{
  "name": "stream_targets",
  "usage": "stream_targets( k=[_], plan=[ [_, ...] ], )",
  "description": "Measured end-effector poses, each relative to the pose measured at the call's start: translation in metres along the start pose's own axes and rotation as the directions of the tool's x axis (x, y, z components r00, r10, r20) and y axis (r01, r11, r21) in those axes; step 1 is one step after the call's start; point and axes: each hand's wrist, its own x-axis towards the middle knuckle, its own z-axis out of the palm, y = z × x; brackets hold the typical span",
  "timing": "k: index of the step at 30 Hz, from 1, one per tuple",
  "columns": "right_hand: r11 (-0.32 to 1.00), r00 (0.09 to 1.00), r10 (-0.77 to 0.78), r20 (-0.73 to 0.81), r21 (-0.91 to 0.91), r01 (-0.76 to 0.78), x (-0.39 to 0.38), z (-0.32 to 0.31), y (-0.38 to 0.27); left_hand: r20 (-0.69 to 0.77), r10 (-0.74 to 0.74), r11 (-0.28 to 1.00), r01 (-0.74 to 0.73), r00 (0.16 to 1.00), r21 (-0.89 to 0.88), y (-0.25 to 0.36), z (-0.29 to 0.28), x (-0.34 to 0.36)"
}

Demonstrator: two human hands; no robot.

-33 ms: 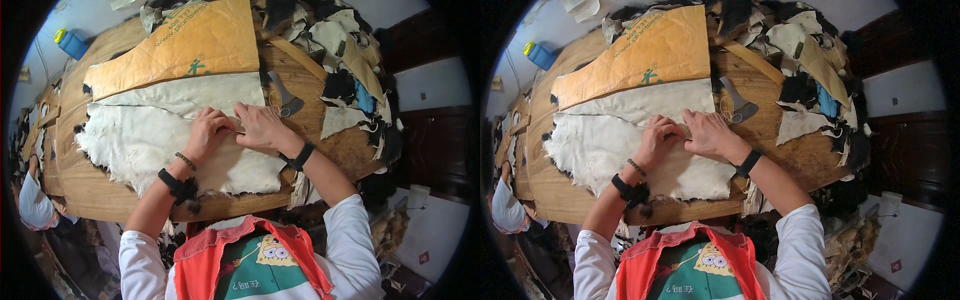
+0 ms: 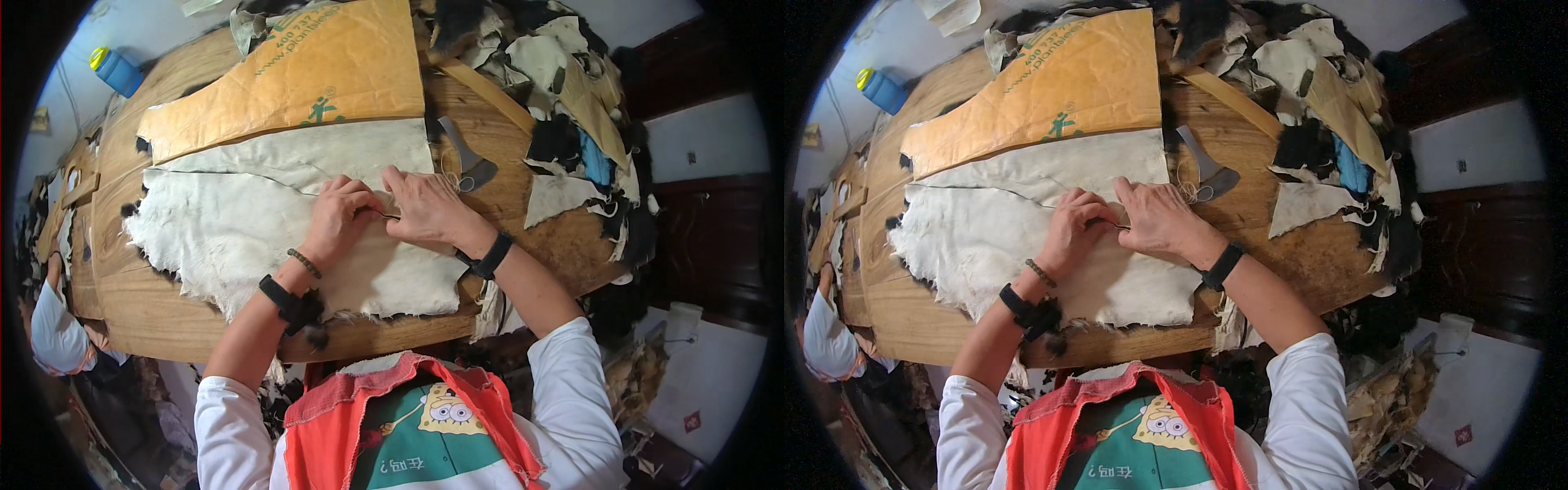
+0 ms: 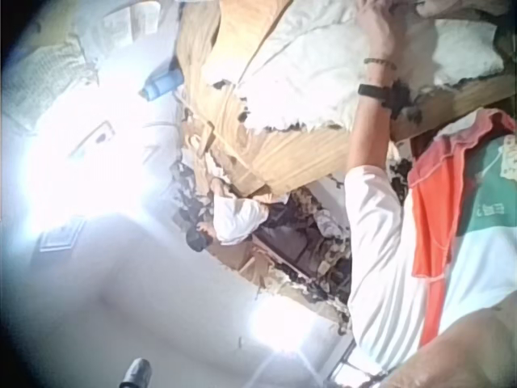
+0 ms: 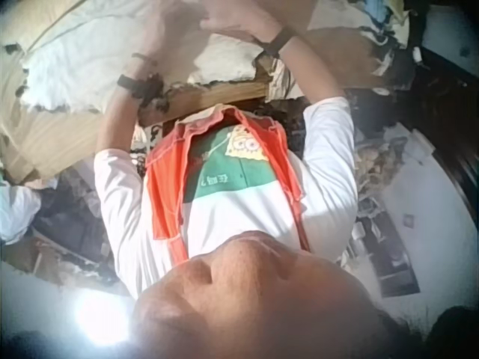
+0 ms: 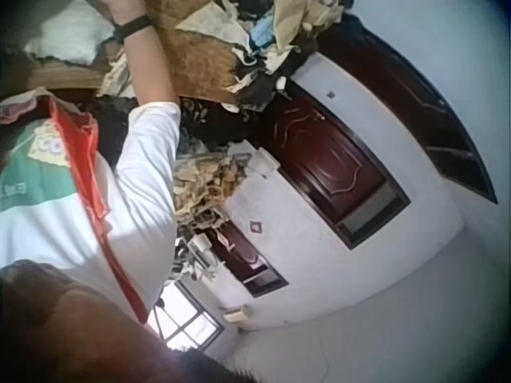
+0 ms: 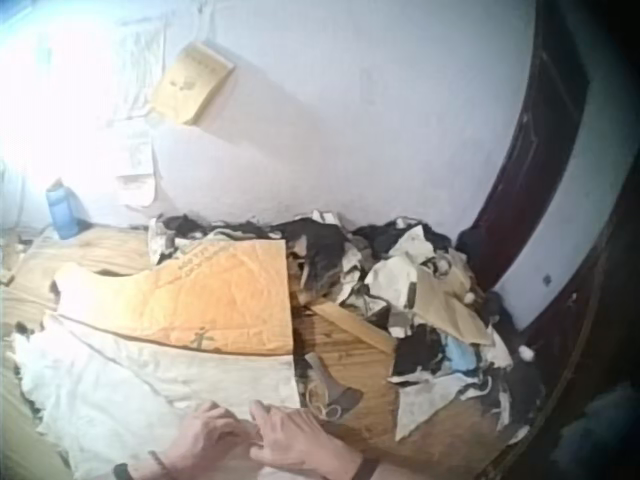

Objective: Cutting and trimming fur-lined leather panels to fit paper patterns on a workshop table.

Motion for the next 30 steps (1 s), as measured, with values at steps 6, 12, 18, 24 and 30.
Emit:
stream_targets(
  k=[6, 12, 18, 24, 30],
  plan=[
    [0.992, 0.992, -0.119, 0.027, 0.047, 0.118, -0.001, 0.017, -0.001, 0.007, 0.002, 1.000, -0.002, 1.000, -0.029, -0.004, 0.004, 0.000],
    [0.915, 0.892, -0.395, -0.219, -0.180, 0.361, -0.013, 0.020, -0.005, -0.061, 0.023, 0.999, -0.021, 0.998, 0.026, -0.008, 0.007, 0.001],
    [0.747, 0.743, -0.632, -0.220, -0.430, 0.507, -0.018, 0.012, -0.016, -0.072, 0.025, 1.000, -0.024, 0.997, 0.016, -0.010, 0.010, 0.000],
    [0.765, 0.994, -0.108, -0.006, 0.638, 0.086, -0.112, -0.014, -0.081, -0.007, 0.047, 0.999, -0.047, 0.999, -0.026, 0.000, 0.001, 0.003],
    [0.575, 0.632, 0.734, -0.249, 0.722, -0.384, -0.273, -0.059, -0.004, 0.013, 0.005, 1.000, -0.005, 1.000, -0.002, 0.006, -0.001, 0.000]
  ],
)
